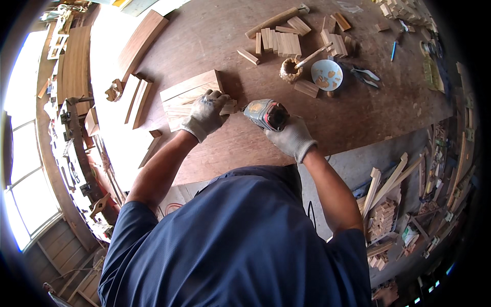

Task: The person assembles small wooden blocks by applying glue to the edges and joining them together. They use a brush to spread the adhesive and a pneumatic nail gun to secure the pieces, creating a larger rectangular wooden structure on the workbench.

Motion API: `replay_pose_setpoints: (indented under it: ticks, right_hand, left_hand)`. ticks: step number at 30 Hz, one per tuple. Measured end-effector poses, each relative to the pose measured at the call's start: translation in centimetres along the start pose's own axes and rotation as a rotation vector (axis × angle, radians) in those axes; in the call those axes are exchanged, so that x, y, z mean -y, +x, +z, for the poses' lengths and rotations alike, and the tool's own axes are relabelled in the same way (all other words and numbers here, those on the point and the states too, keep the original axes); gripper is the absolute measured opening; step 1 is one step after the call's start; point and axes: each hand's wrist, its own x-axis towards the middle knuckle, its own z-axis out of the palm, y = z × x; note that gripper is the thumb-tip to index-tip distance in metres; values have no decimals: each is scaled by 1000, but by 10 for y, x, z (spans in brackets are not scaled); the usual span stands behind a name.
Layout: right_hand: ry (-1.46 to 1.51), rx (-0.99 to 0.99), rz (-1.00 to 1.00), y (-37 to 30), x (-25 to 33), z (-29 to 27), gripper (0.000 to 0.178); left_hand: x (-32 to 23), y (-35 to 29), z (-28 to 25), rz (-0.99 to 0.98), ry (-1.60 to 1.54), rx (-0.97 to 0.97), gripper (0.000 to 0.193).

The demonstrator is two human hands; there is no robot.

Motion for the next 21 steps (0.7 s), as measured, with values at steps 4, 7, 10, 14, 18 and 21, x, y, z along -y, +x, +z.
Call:
replay_pose_setpoints:
  ticks: [4, 7, 10, 14, 18, 21]
  right_hand:
    - [-36, 24, 32, 2, -1, 0, 22]
    - [-72, 4, 6, 1, 1, 0, 23]
    - [-49, -42, -33, -2, 2, -1, 24]
    - [-28, -44, -34, -2, 5, 0, 25]
    - [-86, -41, -37, 1, 19, 3, 25]
    - [-97, -33, -50, 3, 19, 6, 25]
  left_hand:
    - [-2, -2, 1, -22, 5, -2, 42]
    - [0, -3, 2, -5, 16, -6, 43]
    - [9, -9, -4, 33, -14, 15, 43]
    - [30, -23, -10, 35, 20, 33, 47]
    - [35, -28, -13, 4, -15, 33, 48]
    - [33, -30, -19, -23, -67, 47, 48]
